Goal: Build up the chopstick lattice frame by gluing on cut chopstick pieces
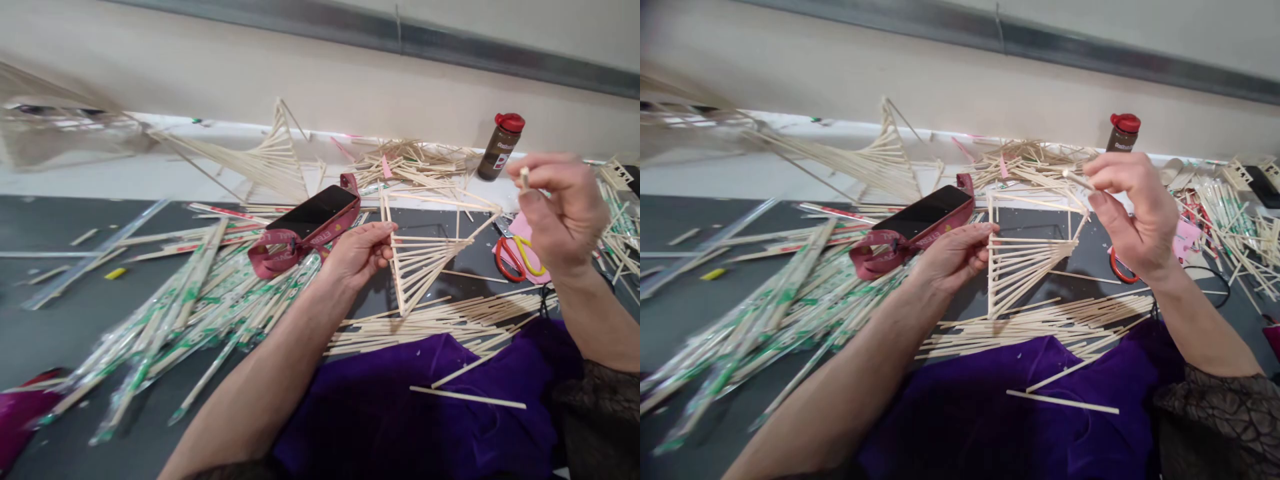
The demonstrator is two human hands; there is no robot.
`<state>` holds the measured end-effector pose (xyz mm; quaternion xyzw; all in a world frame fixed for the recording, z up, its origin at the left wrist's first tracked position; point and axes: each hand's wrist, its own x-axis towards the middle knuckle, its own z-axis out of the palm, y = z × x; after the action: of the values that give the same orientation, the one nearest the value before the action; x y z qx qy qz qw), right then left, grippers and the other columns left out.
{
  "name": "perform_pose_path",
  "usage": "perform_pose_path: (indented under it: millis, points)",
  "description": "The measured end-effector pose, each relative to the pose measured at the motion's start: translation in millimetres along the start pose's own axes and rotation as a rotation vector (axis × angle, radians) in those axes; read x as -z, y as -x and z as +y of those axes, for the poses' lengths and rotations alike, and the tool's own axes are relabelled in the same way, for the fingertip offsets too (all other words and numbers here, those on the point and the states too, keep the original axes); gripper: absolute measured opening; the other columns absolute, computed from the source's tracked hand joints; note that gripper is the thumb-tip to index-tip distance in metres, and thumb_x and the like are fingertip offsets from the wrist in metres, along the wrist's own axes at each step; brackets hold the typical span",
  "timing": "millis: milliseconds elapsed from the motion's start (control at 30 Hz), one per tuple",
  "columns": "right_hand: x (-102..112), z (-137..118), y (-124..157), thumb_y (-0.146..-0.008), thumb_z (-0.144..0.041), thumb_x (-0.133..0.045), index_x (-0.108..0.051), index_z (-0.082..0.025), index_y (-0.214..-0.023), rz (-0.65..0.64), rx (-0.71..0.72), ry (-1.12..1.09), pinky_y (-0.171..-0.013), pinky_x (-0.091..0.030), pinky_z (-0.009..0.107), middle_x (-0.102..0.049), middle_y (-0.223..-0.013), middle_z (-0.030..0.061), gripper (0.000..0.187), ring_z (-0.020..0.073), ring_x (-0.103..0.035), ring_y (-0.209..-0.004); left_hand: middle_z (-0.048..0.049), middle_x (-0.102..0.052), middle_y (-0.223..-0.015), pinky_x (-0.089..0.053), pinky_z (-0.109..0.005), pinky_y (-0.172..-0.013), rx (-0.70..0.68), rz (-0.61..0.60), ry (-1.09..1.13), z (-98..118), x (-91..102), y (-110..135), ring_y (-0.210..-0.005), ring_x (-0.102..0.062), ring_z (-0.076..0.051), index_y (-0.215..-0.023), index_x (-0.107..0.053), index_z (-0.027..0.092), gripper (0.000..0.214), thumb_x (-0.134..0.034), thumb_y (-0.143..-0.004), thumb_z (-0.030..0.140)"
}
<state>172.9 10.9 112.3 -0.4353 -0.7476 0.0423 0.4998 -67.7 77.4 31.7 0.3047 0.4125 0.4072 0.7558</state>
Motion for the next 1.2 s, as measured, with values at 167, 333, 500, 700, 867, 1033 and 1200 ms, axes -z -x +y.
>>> perform_pose_path:
  millis: [167,333,500,700,867,1033,1200]
  points:
    - [-6,-24,14,-0.086,-0.017,-0.060,-0.064,-0.025,-0.098,-0.117,0.319,0.264,-0.075,-0.049,0.033,-0.066,-0.092,0.0035,0.015,0.0174,-0.060,-0.084,0.0005,-0.058,-0.051,-0.041,-0.010,-0.031,-0.004,-0.014,-0.024,0,-2.1,2,-0.033,-0.051,-0.005,-0.072,-0.062,0.010,0.006,-0.062,-0.078,0.011]
    - [-38,-30,19,-0.091,-0.010,-0.047,-0.064,-0.017,-0.095,-0.367,0.419,0.658,-0.069,-0.044,0.030,-0.065,-0.093,0.0070,0.019,0.0168,-0.057,-0.081,0.0005,-0.060,-0.051,-0.040,-0.011,-0.029,0.007,-0.020,-0.003,1,-2.5,3,-0.032,-0.051,-0.006,-0.076,-0.063,0.009,0.007,-0.058,-0.080,0.009]
    - [-61,-38,12,-0.090,-0.007,-0.043,-0.065,-0.015,-0.083,-0.449,0.386,0.845,-0.059,-0.036,0.031,-0.061,-0.081,0.0068,0.025,0.0172,-0.051,-0.070,0.0017,-0.059,-0.049,-0.041,-0.011,-0.030,0.006,-0.040,0.016,0,-1.1,4,-0.033,-0.052,-0.006,-0.076,-0.061,0.010,0.003,-0.061,-0.078,0.009]
    - [-70,-36,11,-0.087,-0.005,-0.045,-0.064,-0.014,-0.079,-0.469,0.385,0.913,-0.060,-0.033,0.032,-0.061,-0.078,0.0071,0.023,0.0187,-0.049,-0.068,-0.0002,-0.061,-0.050,-0.042,-0.012,-0.031,0.008,-0.071,0.024,0,0.2,3,-0.034,-0.054,-0.007,-0.072,-0.063,0.009,0.008,-0.061,-0.079,0.009]
    - [-72,-29,13,-0.087,-0.006,-0.046,-0.065,-0.015,-0.081,-0.473,0.355,0.923,-0.061,-0.032,0.031,-0.062,-0.081,0.0068,0.022,0.0182,-0.049,-0.069,-0.0006,-0.061,-0.050,-0.043,-0.012,-0.031,0.023,-0.080,0.029,0,0.6,3,-0.033,-0.054,-0.007,-0.071,-0.063,0.009,0.011,-0.059,-0.081,0.010]
    - [-72,-27,12,-0.087,-0.007,-0.048,-0.066,-0.015,-0.083,-0.517,0.323,0.903,-0.063,-0.031,0.032,-0.061,-0.080,0.0066,0.020,0.0176,-0.049,-0.069,0.0001,-0.060,-0.049,-0.042,-0.012,-0.031,0.032,-0.070,0.029,0,0.1,3,-0.033,-0.054,-0.007,-0.071,-0.063,0.010,0.008,-0.063,-0.079,0.010]
    - [-72,-24,9,-0.089,-0.009,-0.047,-0.067,-0.015,-0.086,-0.561,0.296,0.874,-0.064,-0.031,0.032,-0.062,-0.082,0.0064,0.021,0.0176,-0.051,-0.071,-0.0005,-0.060,-0.049,-0.043,-0.011,-0.032,0.051,-0.058,0.034,-1,0.6,2,-0.034,-0.054,-0.007,-0.071,-0.063,0.009,0.008,-0.061,-0.079,0.010]
